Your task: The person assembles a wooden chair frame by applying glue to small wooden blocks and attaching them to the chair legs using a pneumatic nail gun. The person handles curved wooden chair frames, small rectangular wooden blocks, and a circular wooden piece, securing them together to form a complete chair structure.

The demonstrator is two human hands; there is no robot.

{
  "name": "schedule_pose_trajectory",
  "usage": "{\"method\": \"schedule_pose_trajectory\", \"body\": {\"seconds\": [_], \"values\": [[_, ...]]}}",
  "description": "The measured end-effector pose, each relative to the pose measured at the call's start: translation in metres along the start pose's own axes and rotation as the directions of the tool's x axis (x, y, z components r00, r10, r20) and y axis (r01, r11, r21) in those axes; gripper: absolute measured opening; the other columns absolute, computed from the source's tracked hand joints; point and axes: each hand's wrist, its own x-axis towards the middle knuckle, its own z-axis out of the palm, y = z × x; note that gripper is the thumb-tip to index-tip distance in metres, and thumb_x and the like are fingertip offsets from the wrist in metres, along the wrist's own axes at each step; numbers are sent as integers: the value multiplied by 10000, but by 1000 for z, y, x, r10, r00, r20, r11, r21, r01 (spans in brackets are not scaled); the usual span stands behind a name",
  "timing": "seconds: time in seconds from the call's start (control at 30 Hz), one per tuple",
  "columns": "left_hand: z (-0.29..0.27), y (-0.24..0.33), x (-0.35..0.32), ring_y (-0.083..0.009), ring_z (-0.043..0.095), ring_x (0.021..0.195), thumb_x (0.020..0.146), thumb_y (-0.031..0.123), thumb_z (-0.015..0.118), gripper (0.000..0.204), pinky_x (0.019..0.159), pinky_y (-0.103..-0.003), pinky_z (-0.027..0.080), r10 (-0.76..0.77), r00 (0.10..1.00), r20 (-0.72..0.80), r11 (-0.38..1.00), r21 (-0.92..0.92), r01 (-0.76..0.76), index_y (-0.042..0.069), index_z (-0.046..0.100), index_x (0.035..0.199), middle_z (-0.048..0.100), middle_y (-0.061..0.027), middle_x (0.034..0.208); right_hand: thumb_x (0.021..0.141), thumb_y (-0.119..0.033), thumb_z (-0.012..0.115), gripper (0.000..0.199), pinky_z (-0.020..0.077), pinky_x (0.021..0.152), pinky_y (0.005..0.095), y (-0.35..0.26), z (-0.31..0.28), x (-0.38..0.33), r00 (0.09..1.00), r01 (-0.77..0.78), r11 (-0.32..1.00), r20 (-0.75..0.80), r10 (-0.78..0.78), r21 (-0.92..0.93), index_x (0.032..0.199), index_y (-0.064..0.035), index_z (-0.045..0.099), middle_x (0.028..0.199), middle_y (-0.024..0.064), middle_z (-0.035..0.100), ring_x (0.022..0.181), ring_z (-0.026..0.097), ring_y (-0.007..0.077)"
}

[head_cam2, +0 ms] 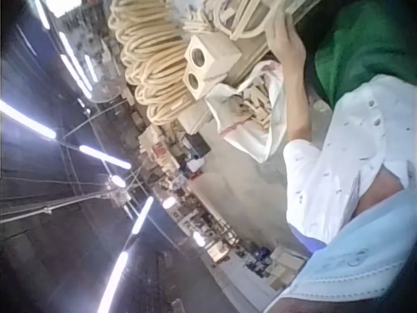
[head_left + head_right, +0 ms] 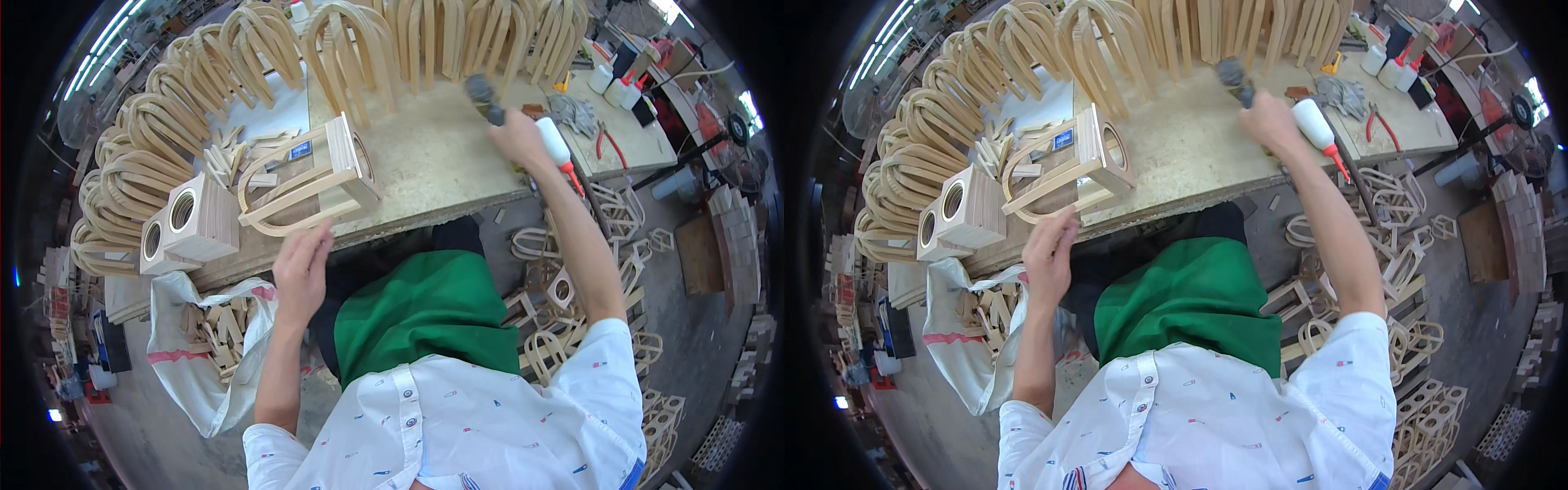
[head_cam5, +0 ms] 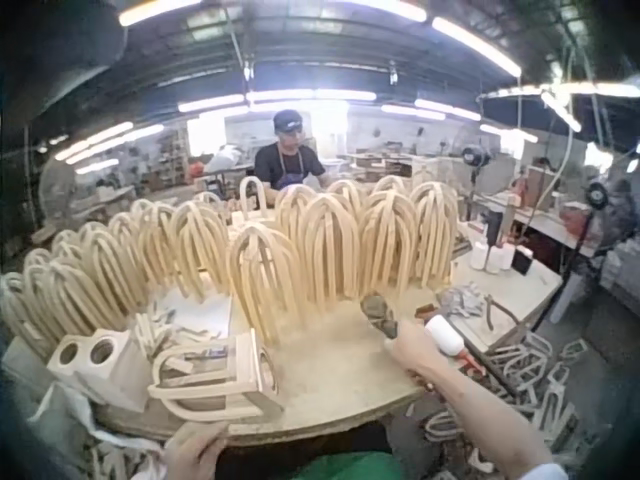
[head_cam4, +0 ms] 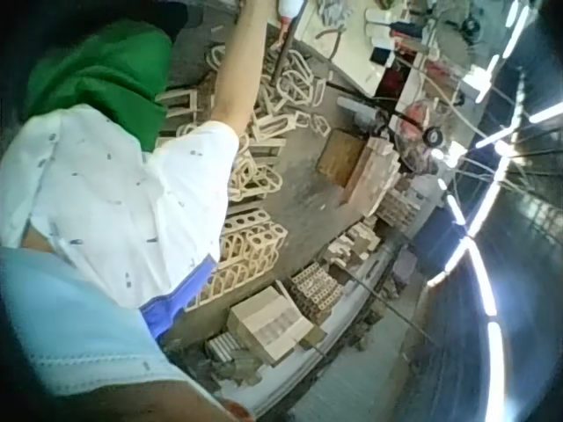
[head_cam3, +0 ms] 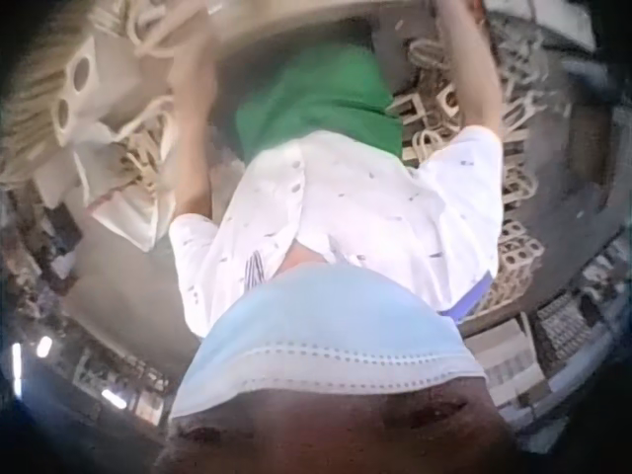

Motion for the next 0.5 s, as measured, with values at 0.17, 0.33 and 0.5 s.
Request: {"method": "schedule_pose_trajectory", "body": {"seconds": [0.17,0.33,0.5], "values": [[1,-14,-34,-265,632,774,838,-27,622,282,697,-339,507,-66,996,52,997,-39,68,41,663,1109,642,-131,865,849,-259,647,262,460,498,312,0,-57,-42,998,31,759,22,-60,650,838,-10,569,623,46,553,532,563,142],[-32,-28,-23,-253,619,768,817,-70,538,390,703,-348,500,-109,994,-18,994,-19,108,49,613,1182,610,-123,843,932,-212,600,184,438,453,268,42,-40,-41,984,-178,236,169,57,955,992,-65,506,737,35,530,556,518,131],[-127,-80,-23,-225,576,619,917,83,485,245,619,-350,480,-295,864,-408,921,118,371,45,618,1119,606,-121,738,968,-196,547,155,452,513,246,64,27,-2,931,-365,-34,363,-41,931,1018,-58,495,760,39,521,610,505,126]]}}
